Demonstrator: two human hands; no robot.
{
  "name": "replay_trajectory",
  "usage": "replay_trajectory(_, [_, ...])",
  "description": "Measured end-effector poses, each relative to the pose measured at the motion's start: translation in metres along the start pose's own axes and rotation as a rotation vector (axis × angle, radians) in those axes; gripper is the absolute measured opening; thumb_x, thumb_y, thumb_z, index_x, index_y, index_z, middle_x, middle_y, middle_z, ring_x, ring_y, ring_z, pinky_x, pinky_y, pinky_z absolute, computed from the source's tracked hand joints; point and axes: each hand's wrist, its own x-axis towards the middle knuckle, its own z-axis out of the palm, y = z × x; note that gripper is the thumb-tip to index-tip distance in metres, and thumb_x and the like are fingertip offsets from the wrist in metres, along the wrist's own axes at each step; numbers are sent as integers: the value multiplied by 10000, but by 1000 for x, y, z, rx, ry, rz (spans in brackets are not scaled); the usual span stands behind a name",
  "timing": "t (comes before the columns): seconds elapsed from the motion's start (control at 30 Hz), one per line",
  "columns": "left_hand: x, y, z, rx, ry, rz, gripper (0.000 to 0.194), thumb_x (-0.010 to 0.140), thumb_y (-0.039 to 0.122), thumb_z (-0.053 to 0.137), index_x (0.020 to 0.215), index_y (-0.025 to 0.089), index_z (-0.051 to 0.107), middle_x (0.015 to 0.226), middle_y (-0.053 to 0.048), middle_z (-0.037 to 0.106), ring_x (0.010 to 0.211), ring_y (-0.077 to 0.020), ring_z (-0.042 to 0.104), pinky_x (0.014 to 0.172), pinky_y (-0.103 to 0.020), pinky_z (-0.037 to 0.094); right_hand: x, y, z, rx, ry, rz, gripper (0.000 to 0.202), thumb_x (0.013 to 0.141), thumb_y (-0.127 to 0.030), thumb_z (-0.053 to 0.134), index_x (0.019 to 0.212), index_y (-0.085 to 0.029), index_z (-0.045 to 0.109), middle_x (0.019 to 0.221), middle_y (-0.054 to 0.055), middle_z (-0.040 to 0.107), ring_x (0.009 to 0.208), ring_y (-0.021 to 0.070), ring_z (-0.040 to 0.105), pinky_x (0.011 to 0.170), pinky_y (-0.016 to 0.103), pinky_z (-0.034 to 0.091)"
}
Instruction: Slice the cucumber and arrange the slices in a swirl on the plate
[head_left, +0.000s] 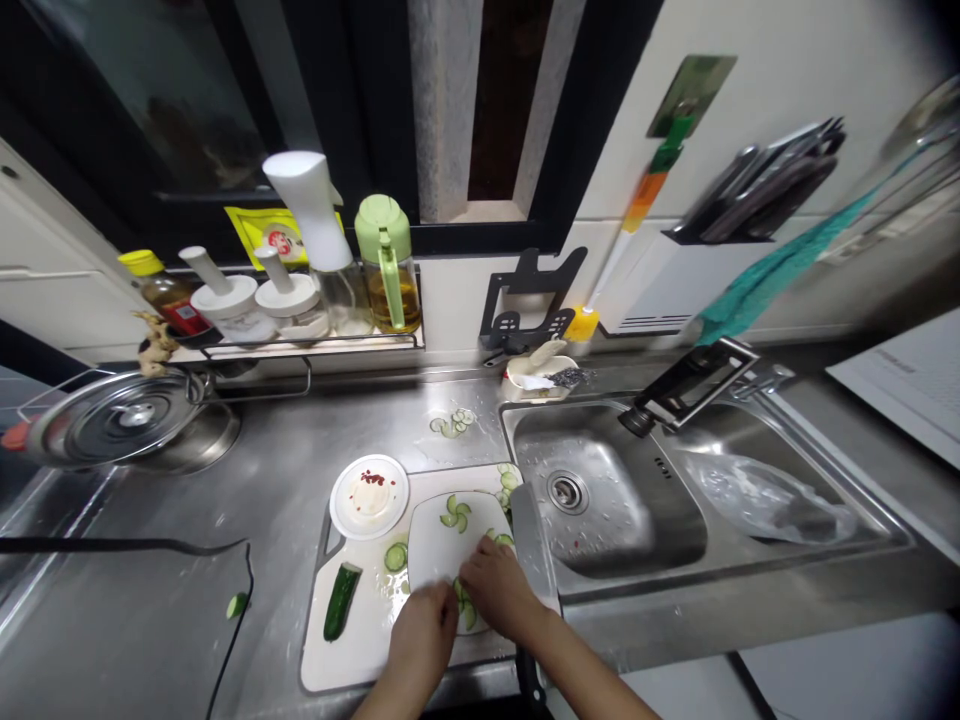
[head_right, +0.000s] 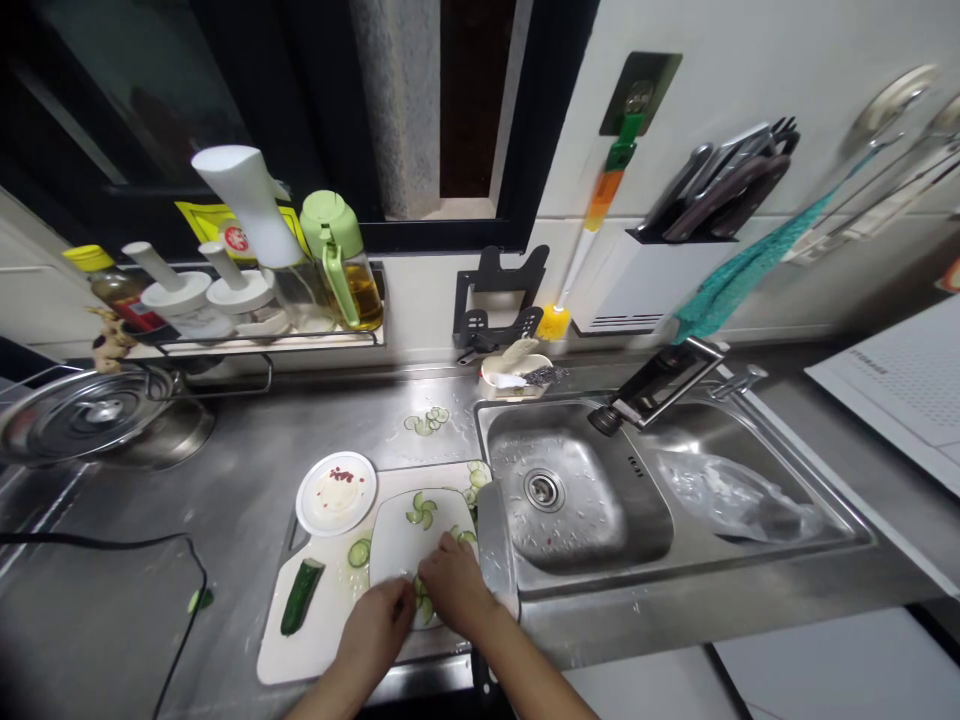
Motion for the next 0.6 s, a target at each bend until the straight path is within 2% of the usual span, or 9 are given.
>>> replay_trajectory(0.37, [-1,-6,10,23,48,37,224,886,185,421,826,191,637,905,-56,625,886,-161,579,775,-246,384,-5,4,18,-21,71,5,136,881,-176,536,821,-161,657,876,77,674,1001,265,509,752,387,359])
replay_trajectory(0.6, [-2,-5,7,31,34,57,249,882,170,411,816,188,651,901,-61,632,900,-174,578,789,-260,390,-8,7,19,-25,84,-9,138,877,-183,543,782,-176,642,853,48,656,1002,251,501,734,375,337])
